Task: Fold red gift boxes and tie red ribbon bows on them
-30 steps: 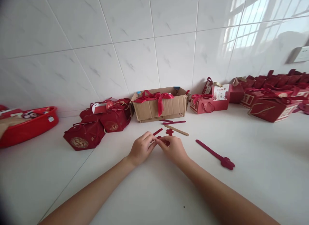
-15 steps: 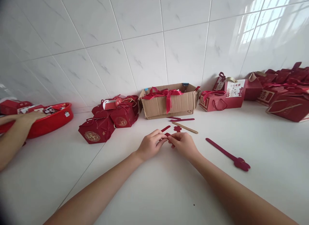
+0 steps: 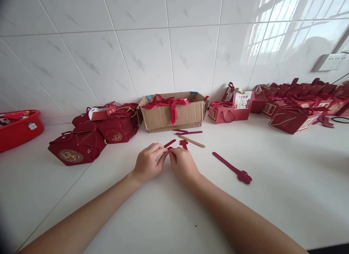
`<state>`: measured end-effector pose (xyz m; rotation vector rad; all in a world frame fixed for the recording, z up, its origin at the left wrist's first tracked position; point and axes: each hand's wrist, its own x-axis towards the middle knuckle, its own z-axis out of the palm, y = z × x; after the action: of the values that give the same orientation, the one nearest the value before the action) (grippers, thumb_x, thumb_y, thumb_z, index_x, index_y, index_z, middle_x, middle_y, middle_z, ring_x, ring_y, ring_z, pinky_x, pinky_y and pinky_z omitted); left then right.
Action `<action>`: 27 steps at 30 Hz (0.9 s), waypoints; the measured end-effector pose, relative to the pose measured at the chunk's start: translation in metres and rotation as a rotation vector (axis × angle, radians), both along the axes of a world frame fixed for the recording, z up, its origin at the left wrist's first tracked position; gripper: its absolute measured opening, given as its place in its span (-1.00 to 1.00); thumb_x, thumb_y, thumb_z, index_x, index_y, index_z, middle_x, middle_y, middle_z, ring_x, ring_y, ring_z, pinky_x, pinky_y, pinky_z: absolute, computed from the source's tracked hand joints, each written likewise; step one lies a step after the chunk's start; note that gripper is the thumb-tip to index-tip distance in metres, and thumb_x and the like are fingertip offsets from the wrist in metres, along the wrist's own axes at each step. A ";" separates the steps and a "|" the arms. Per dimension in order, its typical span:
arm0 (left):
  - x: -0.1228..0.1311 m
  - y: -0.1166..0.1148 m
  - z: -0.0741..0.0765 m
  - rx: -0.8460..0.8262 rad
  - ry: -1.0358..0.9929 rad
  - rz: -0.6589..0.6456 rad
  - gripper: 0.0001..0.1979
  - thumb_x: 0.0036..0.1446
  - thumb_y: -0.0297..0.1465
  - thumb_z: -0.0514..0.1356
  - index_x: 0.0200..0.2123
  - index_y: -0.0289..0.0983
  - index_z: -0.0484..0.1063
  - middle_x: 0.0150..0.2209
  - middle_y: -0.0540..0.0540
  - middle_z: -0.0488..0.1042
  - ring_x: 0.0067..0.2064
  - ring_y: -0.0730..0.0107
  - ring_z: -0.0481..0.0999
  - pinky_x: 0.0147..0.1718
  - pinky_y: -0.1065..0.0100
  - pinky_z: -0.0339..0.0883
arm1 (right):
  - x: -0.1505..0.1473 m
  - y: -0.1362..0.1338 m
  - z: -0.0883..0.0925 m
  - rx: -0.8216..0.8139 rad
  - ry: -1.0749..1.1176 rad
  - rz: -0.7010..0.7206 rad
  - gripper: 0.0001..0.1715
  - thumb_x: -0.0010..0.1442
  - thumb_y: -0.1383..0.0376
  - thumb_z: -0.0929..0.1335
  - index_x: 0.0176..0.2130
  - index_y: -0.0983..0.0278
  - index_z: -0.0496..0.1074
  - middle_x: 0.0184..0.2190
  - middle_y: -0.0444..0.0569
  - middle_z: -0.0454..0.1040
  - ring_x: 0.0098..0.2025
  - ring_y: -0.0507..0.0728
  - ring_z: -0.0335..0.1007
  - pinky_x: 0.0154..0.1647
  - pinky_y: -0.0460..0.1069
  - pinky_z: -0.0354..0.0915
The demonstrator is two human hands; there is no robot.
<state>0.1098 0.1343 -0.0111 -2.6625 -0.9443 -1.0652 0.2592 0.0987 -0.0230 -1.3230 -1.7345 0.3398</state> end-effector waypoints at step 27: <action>0.005 0.000 0.002 -0.343 -0.330 -0.121 -0.86 0.13 -0.46 0.11 -0.43 -0.25 0.43 -0.42 -0.04 0.42 -0.41 0.43 0.40 -0.51 0.42 0.22 | 0.002 -0.007 0.014 -0.198 0.364 -0.021 -0.80 0.02 0.23 0.34 -0.41 0.27 0.54 -0.45 -0.05 0.57 -0.39 0.11 0.47 -0.34 -0.03 0.36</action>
<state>0.1153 0.1340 -0.0087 -2.9003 -1.1236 -1.5327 0.2615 0.0922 -0.0086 -1.3217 -1.4074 0.7097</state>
